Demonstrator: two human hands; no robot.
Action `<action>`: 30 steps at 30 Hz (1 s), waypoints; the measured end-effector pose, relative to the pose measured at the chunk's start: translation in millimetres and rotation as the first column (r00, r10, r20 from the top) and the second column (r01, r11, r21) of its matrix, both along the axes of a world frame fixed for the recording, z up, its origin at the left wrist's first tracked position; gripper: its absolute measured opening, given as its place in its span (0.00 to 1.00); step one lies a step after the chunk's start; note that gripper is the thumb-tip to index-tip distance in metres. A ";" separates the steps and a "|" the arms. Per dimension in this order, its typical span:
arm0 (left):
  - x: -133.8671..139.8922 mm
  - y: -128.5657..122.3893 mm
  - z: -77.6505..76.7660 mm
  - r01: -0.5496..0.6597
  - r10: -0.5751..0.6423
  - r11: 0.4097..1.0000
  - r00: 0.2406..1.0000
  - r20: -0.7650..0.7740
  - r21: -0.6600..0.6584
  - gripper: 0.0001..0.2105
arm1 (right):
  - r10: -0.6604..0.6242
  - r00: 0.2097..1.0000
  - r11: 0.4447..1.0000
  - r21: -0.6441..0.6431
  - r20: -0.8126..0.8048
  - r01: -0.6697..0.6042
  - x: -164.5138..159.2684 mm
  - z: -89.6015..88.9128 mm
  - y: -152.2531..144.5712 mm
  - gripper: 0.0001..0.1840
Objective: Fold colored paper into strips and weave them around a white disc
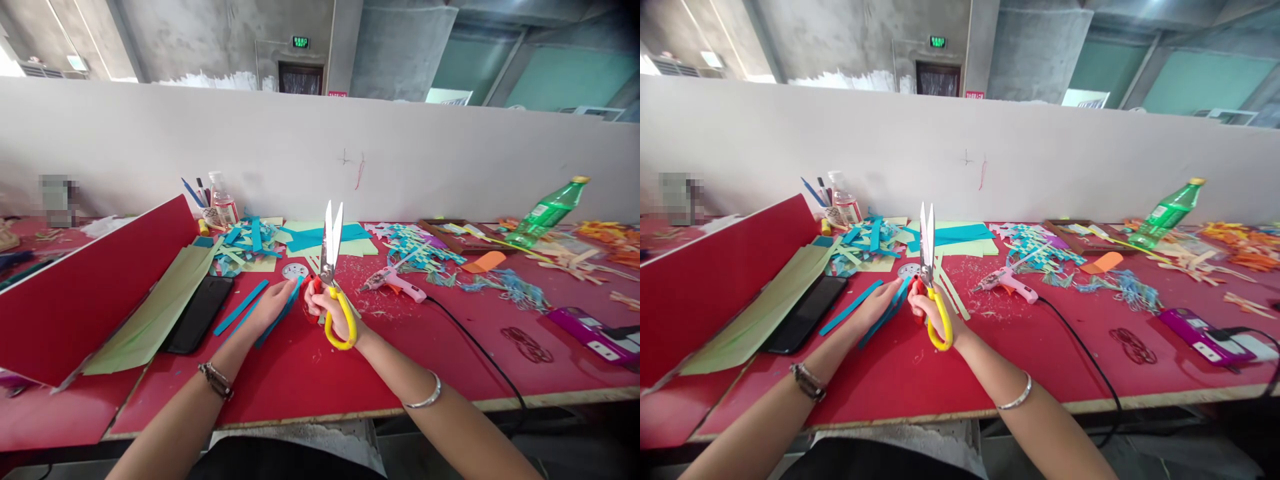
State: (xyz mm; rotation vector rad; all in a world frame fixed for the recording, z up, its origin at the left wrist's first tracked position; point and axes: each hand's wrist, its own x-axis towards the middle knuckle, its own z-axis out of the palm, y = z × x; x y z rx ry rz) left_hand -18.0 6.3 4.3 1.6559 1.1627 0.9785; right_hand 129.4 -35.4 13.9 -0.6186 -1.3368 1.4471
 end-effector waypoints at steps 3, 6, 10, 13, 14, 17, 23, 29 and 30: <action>-1.0 0.0 3.2 -0.033 0.033 0.992 0.999 0.007 0.118 0.17 | -0.001 1.000 1.000 -0.001 0.010 0.001 0.4 0.5 0.0 0.04; -3.0 0.4 4.7 -0.060 0.057 0.990 0.998 0.028 0.131 0.16 | -0.042 0.998 0.999 0.023 0.040 0.041 -0.3 2.8 -0.3 0.05; -2.0 -5.7 8.1 0.022 -0.027 0.995 0.999 0.043 0.100 0.15 | -0.316 0.943 0.948 0.076 0.107 0.309 -1.6 6.4 1.9 0.09; 2.0 -13.7 11.8 0.203 -0.206 0.977 0.978 0.042 0.062 0.16 | -0.457 0.880 0.889 0.107 0.133 0.446 -2.0 7.9 4.7 0.11; 3.4 -16.1 12.8 0.255 -0.257 0.966 0.965 0.044 0.048 0.16 | -0.476 0.868 0.878 0.118 0.140 0.463 -2.1 8.1 5.3 0.10; 6.2 -20.9 14.7 0.345 -0.344 0.939 0.936 0.070 -0.007 0.16 | -0.474 0.859 0.880 0.130 0.193 0.457 -2.7 8.0 6.4 0.10; 6.5 -23.0 12.0 0.479 -0.478 0.860 0.877 0.055 -0.173 0.16 | -0.507 0.825 0.861 0.102 0.250 0.498 -2.8 6.5 9.3 0.10; 5.8 -22.3 10.1 0.486 -0.483 0.856 0.873 0.058 -0.176 0.18 | -0.638 0.743 0.752 -0.044 0.199 0.658 2.9 6.4 15.6 0.12; 5.5 -22.4 10.6 0.493 -0.491 0.848 0.869 0.064 -0.194 0.18 | -0.649 0.738 0.740 -0.071 0.187 0.669 3.9 6.2 16.6 0.13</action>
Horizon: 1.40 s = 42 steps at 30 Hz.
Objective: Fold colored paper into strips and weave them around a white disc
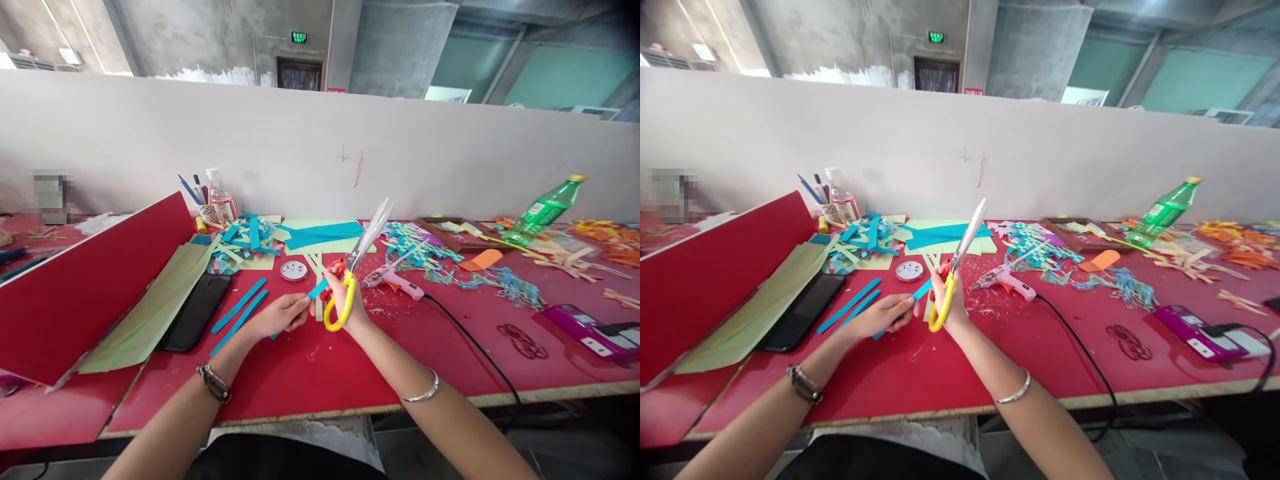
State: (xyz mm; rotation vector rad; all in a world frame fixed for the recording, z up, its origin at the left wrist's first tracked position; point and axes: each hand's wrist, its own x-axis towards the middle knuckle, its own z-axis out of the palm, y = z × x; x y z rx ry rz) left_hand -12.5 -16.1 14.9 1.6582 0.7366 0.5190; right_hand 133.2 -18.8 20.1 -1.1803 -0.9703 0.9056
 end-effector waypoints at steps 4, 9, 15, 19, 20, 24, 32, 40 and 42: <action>-1.5 -1.2 2.9 0.059 -0.060 0.993 0.998 -0.007 -0.104 0.17 | -0.057 0.997 0.998 -0.027 -0.060 0.055 3.0 -0.2 3.0 0.13; -2.3 -1.0 3.5 0.050 -0.056 0.988 0.998 -0.037 -0.145 0.17 | -0.038 0.995 0.999 0.021 -0.095 0.040 5.3 -2.8 5.9 0.14; -2.9 3.3 4.0 -0.153 0.149 0.988 0.984 0.097 0.035 0.18 | 0.067 0.988 0.992 0.118 -0.142 -0.050 8.0 -8.9 10.6 0.14; -5.4 7.1 4.4 -0.458 0.439 0.886 0.879 0.187 0.073 0.18 | 0.126 0.986 0.988 0.106 -0.108 -0.114 6.0 -7.2 6.0 0.14; -5.9 7.4 4.6 -0.494 0.474 0.868 0.855 0.210 0.048 0.18 | 0.140 0.986 0.987 0.096 -0.092 -0.131 5.1 -6.4 4.3 0.14; -5.9 6.4 7.3 -0.472 0.472 0.878 0.826 0.307 -0.080 0.20 | 0.194 0.981 0.978 0.080 -0.021 -0.192 2.8 -6.0 0.5 0.15; -5.8 12.3 2.1 -0.486 0.474 0.870 0.783 0.403 -0.079 0.17 | 0.198 0.976 0.979 0.022 0.089 -0.201 4.4 -10.8 2.3 0.14; -5.5 14.6 3.4 -0.550 0.539 0.824 0.682 0.494 -0.140 0.13 | 0.081 0.888 0.982 0.117 0.452 -0.149 12.3 -1.4 -1.1 0.10; -4.9 14.3 6.2 -0.587 0.577 0.793 0.637 0.511 -0.164 0.12 | 0.086 0.840 0.975 0.128 0.536 -0.181 15.8 0.9 -2.1 0.09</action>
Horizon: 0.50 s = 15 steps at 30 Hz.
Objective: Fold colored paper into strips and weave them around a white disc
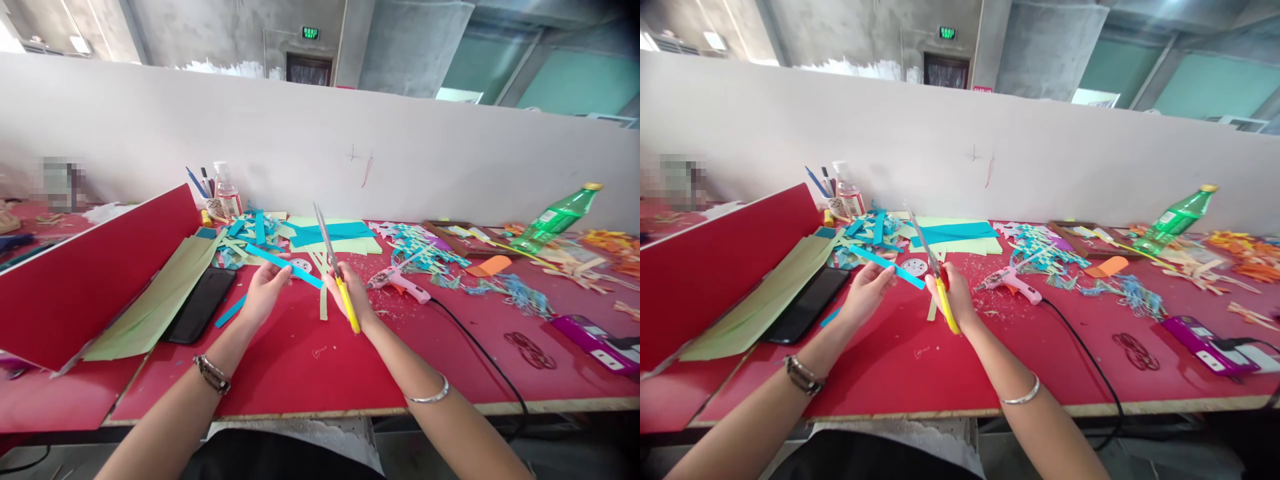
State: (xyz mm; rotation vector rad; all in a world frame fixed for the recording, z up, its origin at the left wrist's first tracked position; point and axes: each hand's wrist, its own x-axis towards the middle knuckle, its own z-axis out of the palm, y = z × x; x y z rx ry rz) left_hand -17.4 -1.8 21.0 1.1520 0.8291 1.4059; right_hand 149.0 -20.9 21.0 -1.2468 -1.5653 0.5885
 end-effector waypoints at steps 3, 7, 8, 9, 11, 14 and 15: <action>-1.1 1.0 2.1 -0.068 0.068 0.997 0.998 0.001 -0.033 0.12 | 0.085 0.993 0.996 0.006 0.087 -0.086 4.4 2.9 -2.3 0.09; -7.4 4.5 2.2 -0.095 0.095 0.995 0.995 0.006 -0.033 0.12 | 0.130 0.980 0.991 -0.029 0.153 -0.127 6.4 3.2 -5.0 0.11; -9.4 5.4 2.3 -0.103 0.103 0.995 0.995 0.016 -0.010 0.12 | 0.142 0.977 0.990 -0.037 0.159 -0.137 6.4 2.7 -5.6 0.11; -11.2 6.2 2.5 -0.109 0.108 0.994 0.994 0.031 0.019 0.12 | 0.154 0.975 0.988 -0.044 0.161 -0.149 6.1 2.2 -6.1 0.10; -13.8 7.5 3.0 -0.111 0.105 0.991 0.992 0.076 0.076 0.13 | 0.184 0.969 0.982 -0.067 0.167 -0.175 5.6 1.9 -7.2 0.10; -15.0 9.1 2.9 -0.081 0.065 0.990 0.988 0.140 0.115 0.12 | 0.226 0.956 0.971 -0.125 0.189 -0.204 4.9 3.5 -8.8 0.11; -14.9 9.6 2.4 -0.073 0.055 0.991 0.986 0.156 0.111 0.12 | 0.235 0.952 0.967 -0.144 0.198 -0.208 4.6 4.5 -9.1 0.11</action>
